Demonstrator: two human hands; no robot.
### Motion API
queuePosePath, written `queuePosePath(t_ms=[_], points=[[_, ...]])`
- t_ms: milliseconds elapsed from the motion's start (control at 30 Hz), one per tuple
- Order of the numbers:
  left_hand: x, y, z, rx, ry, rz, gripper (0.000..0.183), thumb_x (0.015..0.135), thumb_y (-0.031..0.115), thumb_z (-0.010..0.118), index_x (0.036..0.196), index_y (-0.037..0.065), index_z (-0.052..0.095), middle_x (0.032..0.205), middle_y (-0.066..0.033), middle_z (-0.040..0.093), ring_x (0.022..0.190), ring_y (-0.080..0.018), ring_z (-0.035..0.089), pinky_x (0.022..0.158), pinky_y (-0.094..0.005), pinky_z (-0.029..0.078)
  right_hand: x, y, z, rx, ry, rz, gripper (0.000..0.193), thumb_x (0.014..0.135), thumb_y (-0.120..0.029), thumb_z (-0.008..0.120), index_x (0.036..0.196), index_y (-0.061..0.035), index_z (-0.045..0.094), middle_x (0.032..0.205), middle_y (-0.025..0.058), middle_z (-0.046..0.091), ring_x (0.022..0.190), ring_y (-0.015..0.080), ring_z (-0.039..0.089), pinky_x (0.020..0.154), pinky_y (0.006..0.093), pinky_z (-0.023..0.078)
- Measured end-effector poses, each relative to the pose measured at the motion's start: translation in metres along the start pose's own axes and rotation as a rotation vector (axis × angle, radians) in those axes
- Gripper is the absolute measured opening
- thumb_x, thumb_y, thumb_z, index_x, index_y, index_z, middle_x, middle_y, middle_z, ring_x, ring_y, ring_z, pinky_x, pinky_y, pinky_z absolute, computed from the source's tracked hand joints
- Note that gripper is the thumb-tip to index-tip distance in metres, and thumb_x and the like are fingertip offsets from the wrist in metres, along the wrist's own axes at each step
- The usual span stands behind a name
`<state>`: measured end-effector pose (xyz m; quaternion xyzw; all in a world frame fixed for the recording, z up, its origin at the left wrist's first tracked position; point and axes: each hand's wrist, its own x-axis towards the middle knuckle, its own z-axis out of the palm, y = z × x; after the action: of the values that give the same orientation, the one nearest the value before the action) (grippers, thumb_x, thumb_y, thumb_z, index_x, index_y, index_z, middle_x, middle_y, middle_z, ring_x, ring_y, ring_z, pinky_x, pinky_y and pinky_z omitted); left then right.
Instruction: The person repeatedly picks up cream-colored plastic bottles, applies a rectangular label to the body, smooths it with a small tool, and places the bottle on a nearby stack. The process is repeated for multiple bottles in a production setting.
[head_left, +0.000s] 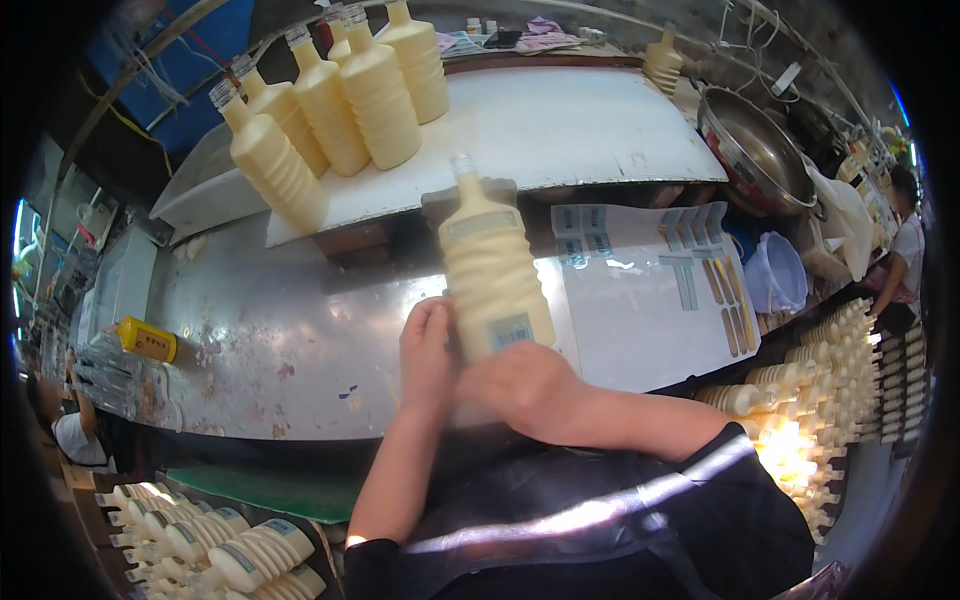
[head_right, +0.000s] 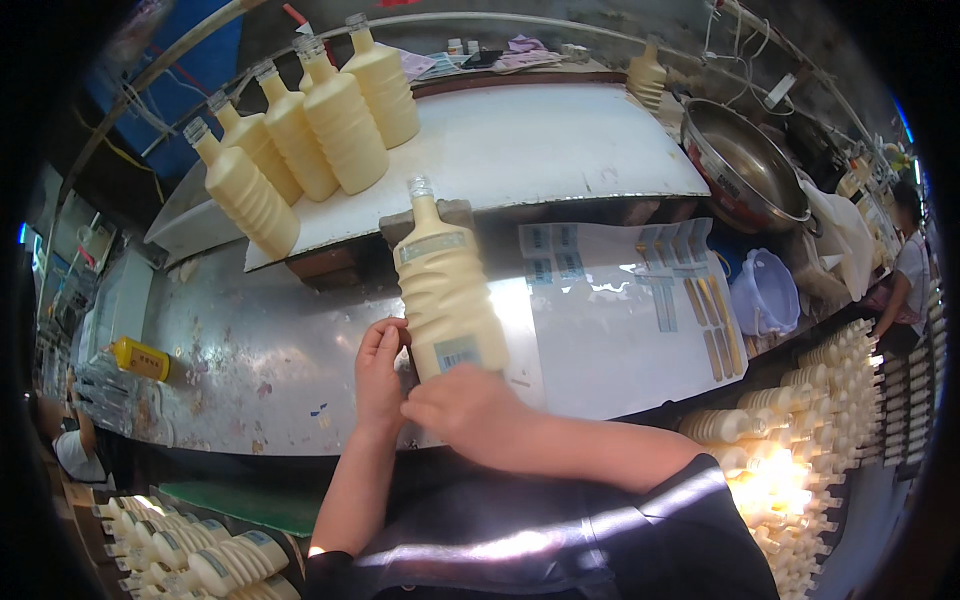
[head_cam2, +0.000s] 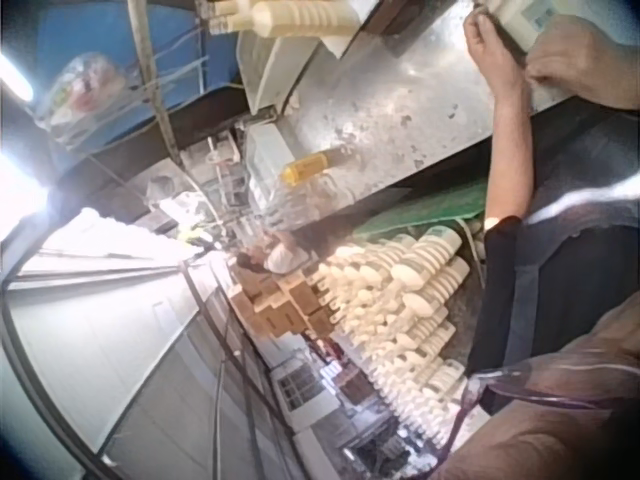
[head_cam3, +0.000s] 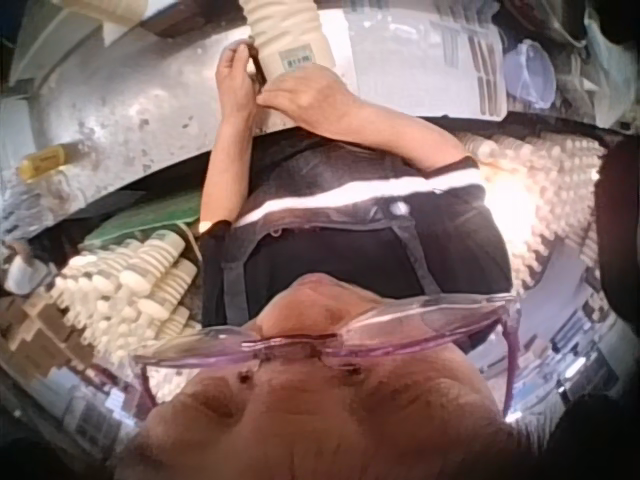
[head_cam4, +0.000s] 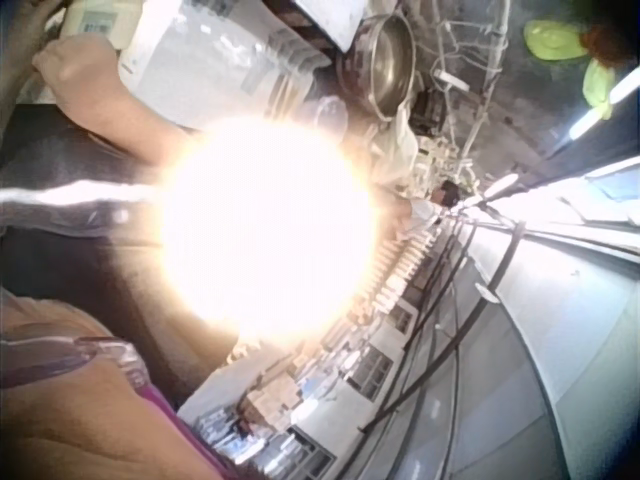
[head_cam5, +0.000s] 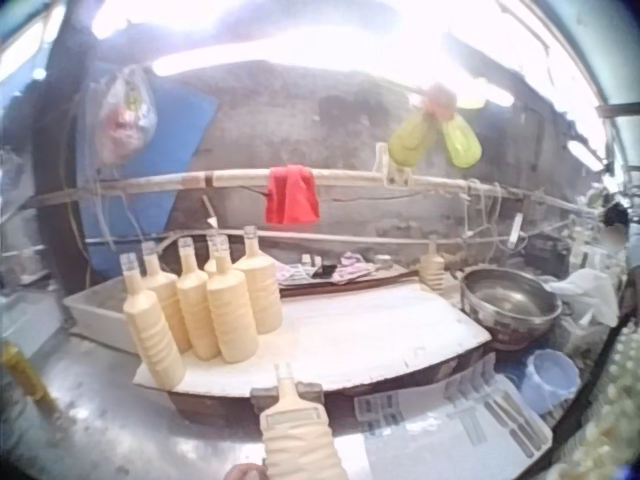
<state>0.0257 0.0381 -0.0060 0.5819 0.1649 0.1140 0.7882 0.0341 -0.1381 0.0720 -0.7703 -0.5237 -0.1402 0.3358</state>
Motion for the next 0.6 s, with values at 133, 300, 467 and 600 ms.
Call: queuePosePath(t_ms=[133,300,467,600], points=[[0.016,0.032,0.011,0.028,0.048,0.005,0.024,0.109,0.023,0.053,0.124,0.006,0.06,0.106,-0.0013,0.06,0.098,-0.012,0.056,0.092,-0.0273,0.046,0.044,0.036,-0.017,0.278,0.418,0.486,0.021,0.089,-0.006,0.064,0.11,-0.0043,0.066,0.102,0.0183,0.069,0.093,0.0348,0.07,0.08,0.044,0.055],[0.064,0.036,0.034,0.111,0.006,0.09,0.037,0.107,0.034,0.058,0.131,0.007,0.049,0.113,-0.0023,0.055,0.1,-0.0125,0.053,0.092,-0.028,0.046,0.087,0.064,0.001,0.092,0.387,0.486,0.029,0.092,-0.002,0.057,0.122,-0.0012,0.06,0.114,0.0187,0.067,0.1,0.0345,0.068,0.091,0.039,0.054],[0.079,0.015,0.039,0.044,-0.04,0.024,0.045,0.105,0.035,0.058,0.135,0.004,0.044,0.129,-0.0148,0.055,0.115,-0.0216,0.056,0.098,-0.0351,0.048,0.061,0.092,0.011,0.058,0.514,0.681,0.035,0.094,-0.003,0.055,0.129,-0.001,0.056,0.121,0.0178,0.065,0.112,0.0307,0.064,0.098,0.0391,0.05],[0.08,0.011,0.035,0.004,-0.082,0.025,0.041,0.107,0.035,0.052,0.136,0.006,0.045,0.131,-0.0133,0.055,0.117,-0.021,0.055,0.1,-0.0363,0.048,0.038,0.111,0.011,0.234,0.568,0.823,0.034,0.099,-0.007,0.055,0.132,0.0007,0.055,0.124,0.0144,0.064,0.115,0.0228,0.06,0.103,0.0347,0.047]])
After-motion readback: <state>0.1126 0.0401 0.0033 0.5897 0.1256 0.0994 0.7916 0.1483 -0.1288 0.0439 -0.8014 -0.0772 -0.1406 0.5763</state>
